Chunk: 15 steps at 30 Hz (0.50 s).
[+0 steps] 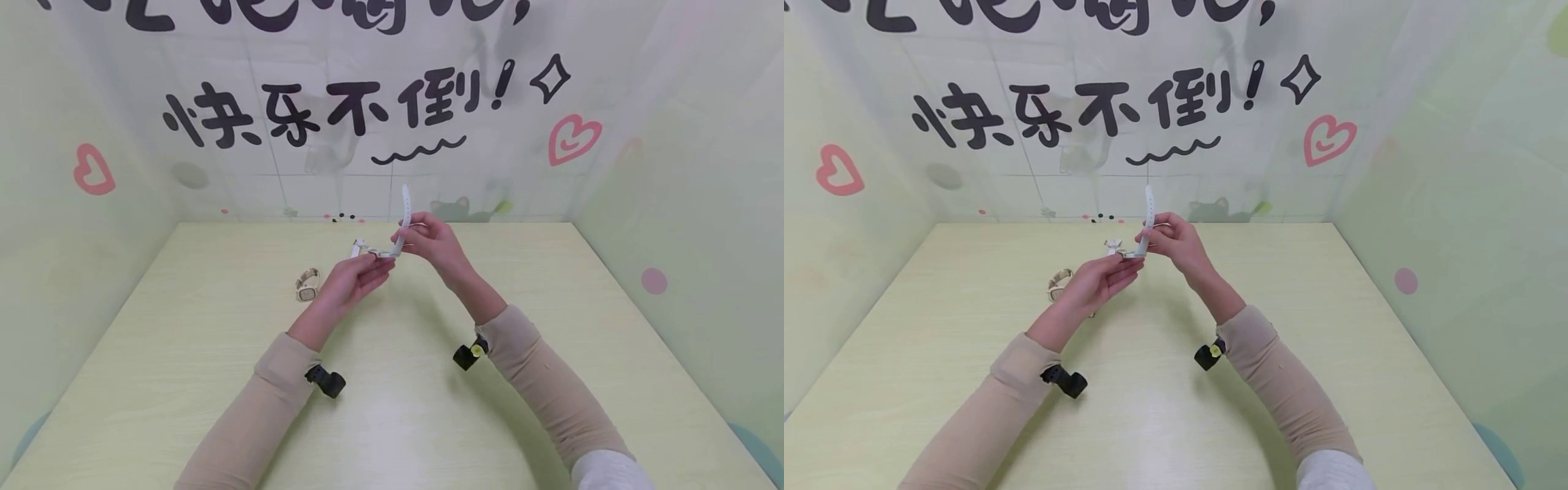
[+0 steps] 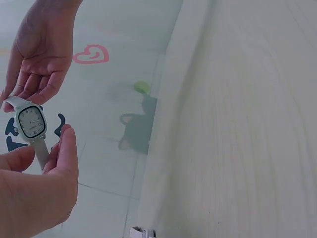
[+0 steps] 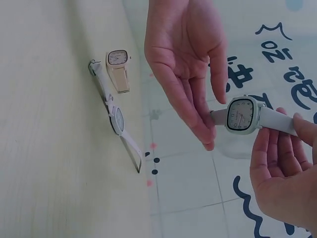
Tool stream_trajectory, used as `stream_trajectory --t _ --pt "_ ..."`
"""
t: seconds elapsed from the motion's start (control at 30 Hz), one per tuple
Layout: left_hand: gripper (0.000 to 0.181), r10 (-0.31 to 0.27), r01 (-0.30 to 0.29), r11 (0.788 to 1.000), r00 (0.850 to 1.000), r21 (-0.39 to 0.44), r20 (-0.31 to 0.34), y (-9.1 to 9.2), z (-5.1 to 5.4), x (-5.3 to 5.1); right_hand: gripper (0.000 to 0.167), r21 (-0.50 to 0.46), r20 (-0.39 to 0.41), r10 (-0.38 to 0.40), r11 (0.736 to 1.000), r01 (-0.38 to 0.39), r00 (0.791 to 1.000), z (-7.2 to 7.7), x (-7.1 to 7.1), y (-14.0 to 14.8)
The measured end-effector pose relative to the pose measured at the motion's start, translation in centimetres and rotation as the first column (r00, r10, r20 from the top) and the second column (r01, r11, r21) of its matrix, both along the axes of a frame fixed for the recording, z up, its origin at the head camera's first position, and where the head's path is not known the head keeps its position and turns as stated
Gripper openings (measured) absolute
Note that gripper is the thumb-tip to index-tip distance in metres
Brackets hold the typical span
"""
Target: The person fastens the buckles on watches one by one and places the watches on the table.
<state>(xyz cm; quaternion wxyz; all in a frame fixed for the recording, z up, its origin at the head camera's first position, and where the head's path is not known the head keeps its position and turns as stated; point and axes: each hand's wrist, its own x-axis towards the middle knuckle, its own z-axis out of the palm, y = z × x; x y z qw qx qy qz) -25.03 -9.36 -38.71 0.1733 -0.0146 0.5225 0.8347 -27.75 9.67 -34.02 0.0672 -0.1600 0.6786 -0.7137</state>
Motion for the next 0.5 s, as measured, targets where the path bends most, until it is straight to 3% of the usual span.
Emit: stream_trajectory --t 0.23,0.33,0.5 --pt "0.021 0.063 -0.067 0.987 0.998 0.144 0.029 -0.05 0.19 0.16 0.004 -0.043 0.011 -0.018 0.999 0.018 1.0 -0.36 0.05 0.15" --pt "0.021 0.111 -0.115 0.982 0.993 0.149 0.033 -0.03 0.19 0.06 0.005 -0.037 0.009 -0.01 0.999 0.011 1.0 -0.43 0.09 0.23" --pt "0.036 0.171 -0.174 0.977 0.985 0.124 0.036 -0.09 0.3 -0.14 0.018 -0.005 -0.005 0.015 1.0 -0.015 1.0 -0.48 0.15 0.42"
